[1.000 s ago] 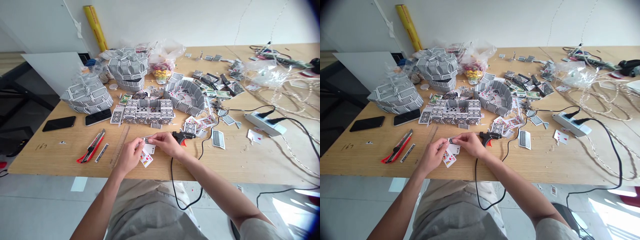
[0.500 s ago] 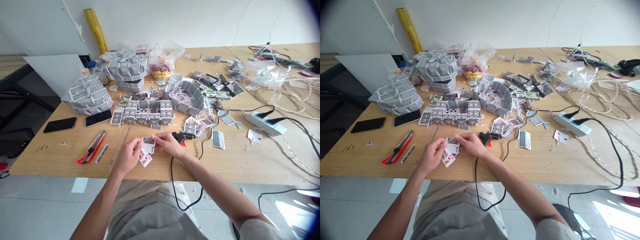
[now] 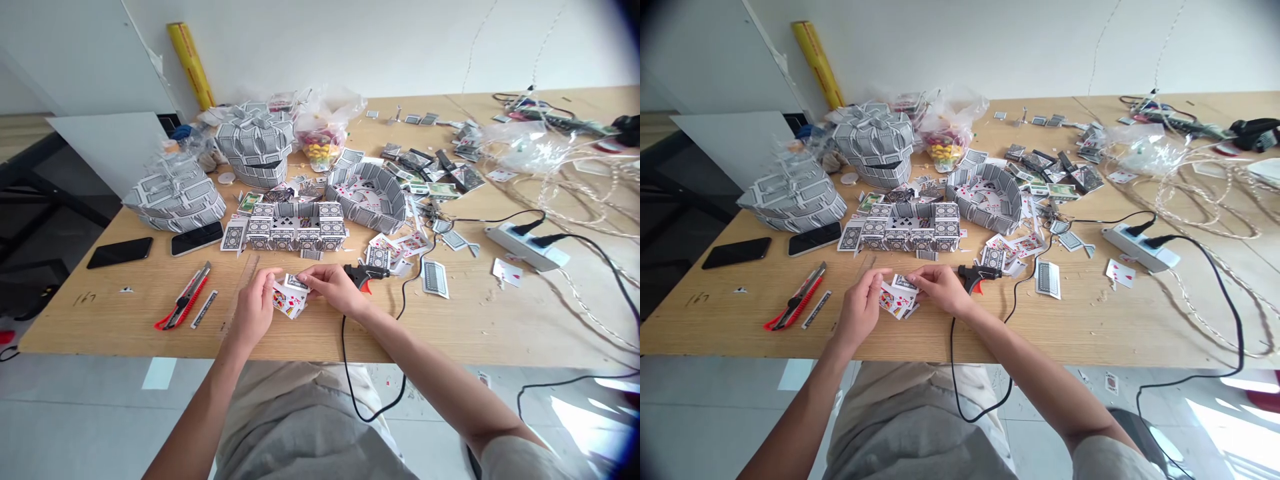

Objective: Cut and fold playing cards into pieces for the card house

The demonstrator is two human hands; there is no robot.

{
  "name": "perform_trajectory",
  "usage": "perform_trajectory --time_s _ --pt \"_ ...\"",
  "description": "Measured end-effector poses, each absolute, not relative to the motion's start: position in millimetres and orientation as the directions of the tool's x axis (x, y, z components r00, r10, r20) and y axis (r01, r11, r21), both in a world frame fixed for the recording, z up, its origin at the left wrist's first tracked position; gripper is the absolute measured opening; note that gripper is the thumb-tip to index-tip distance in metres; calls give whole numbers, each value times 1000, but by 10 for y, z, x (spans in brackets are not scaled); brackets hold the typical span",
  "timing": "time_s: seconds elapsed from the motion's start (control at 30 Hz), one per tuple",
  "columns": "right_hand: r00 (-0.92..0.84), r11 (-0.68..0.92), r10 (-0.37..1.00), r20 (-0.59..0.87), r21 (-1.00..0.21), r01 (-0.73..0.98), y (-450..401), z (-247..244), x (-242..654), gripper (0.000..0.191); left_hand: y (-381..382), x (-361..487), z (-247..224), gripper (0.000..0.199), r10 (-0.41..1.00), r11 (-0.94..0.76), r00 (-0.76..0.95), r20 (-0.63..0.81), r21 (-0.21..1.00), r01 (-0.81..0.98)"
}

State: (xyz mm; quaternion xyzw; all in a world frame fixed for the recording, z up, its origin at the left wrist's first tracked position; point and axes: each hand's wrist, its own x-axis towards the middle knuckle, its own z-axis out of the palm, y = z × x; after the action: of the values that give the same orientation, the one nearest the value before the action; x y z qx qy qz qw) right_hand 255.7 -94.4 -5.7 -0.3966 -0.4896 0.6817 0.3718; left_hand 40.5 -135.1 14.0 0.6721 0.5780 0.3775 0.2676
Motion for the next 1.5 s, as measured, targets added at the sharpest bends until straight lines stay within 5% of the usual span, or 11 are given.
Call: perform_trajectory --time_s 0.33,0.9,1.1,1.23,1.5 --pt "-527 -297 834 -163 -938 -180 -1014 -93 2451 46 -1296 527 85 36 971 -166 8 239 649 742" --pt "-518 -335 835 -186 -918 -211 -1024 -100 2412 38 -1234 561 55 37 993 -115 73 94 921 371" --pt "-406 -300 900 -160 -903 -308 -989 -83 2457 40 -1293 528 79 44 995 -43 -84 57 986 161" --pt "-338 -276 930 -147 -885 -374 -970 -73 2466 40 -1378 563 77 46 998 62 12 -63 996 57" --pt "-397 -339 897 -193 -877 -340 -1007 -20 2443 48 -1301 506 82 37 989 98 100 -107 991 95"
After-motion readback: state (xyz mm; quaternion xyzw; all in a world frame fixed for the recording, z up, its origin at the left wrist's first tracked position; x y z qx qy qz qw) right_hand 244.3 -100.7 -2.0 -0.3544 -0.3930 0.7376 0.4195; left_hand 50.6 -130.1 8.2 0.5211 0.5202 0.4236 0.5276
